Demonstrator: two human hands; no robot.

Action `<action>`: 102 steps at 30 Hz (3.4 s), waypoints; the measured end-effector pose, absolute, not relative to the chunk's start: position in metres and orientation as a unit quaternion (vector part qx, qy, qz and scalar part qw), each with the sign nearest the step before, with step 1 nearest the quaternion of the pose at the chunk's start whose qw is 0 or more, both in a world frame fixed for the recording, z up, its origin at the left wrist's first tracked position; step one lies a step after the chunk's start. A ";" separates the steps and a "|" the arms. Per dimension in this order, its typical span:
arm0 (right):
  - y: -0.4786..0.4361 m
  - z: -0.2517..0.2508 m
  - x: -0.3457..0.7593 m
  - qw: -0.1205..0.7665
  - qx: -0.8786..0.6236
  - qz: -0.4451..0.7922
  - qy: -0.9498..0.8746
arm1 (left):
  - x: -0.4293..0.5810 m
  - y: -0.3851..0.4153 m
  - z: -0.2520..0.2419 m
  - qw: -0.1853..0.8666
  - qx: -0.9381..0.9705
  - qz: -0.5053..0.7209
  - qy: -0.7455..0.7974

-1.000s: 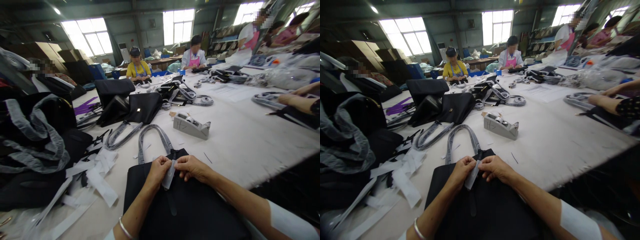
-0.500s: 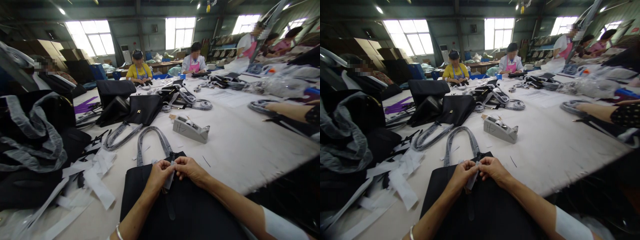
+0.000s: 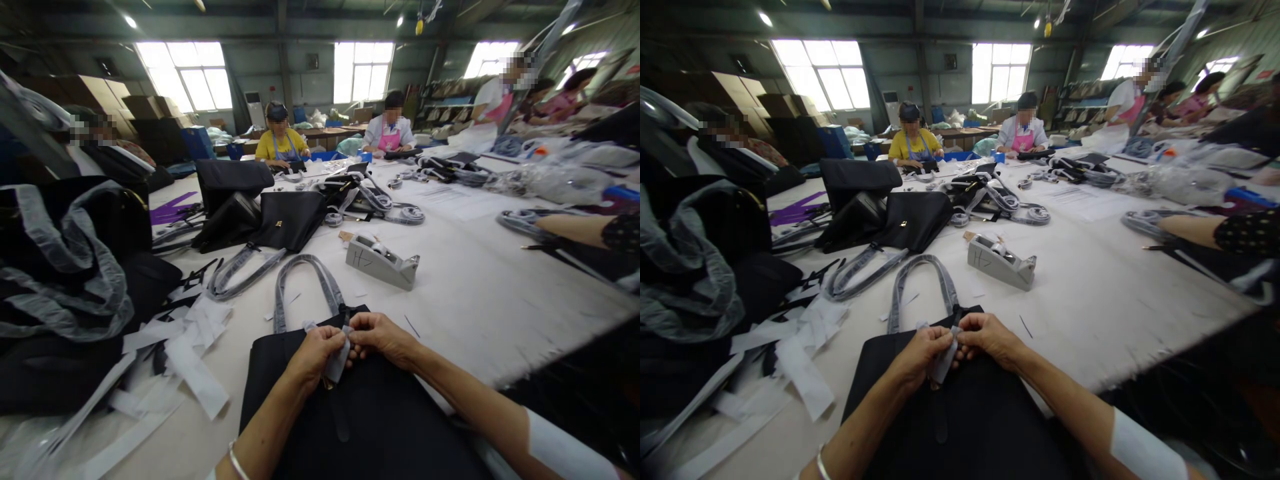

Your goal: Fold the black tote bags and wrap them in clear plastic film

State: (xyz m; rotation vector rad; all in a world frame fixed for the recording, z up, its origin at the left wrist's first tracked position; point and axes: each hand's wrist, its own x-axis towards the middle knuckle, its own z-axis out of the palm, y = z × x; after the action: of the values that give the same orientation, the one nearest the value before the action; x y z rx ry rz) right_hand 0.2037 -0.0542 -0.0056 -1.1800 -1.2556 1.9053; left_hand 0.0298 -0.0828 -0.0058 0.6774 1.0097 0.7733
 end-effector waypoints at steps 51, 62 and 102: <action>0.039 0.012 0.336 0.591 -0.643 0.285 -0.396 | 0.023 -0.089 -0.022 0.722 0.244 0.401 0.509; 0.047 -0.001 0.323 0.444 -0.614 0.454 -0.469 | 0.021 -0.089 -0.018 0.736 0.220 0.406 0.495; -0.060 0.040 0.260 0.268 -0.551 0.618 -0.492 | 0.026 -0.094 -0.007 0.721 0.246 0.411 0.502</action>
State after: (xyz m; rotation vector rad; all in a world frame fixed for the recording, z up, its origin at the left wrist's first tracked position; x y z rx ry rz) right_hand 0.2602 -0.0598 0.0399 -1.4871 -1.3259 1.6675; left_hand 0.0262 -0.0943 -0.0072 0.5428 1.1092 0.9075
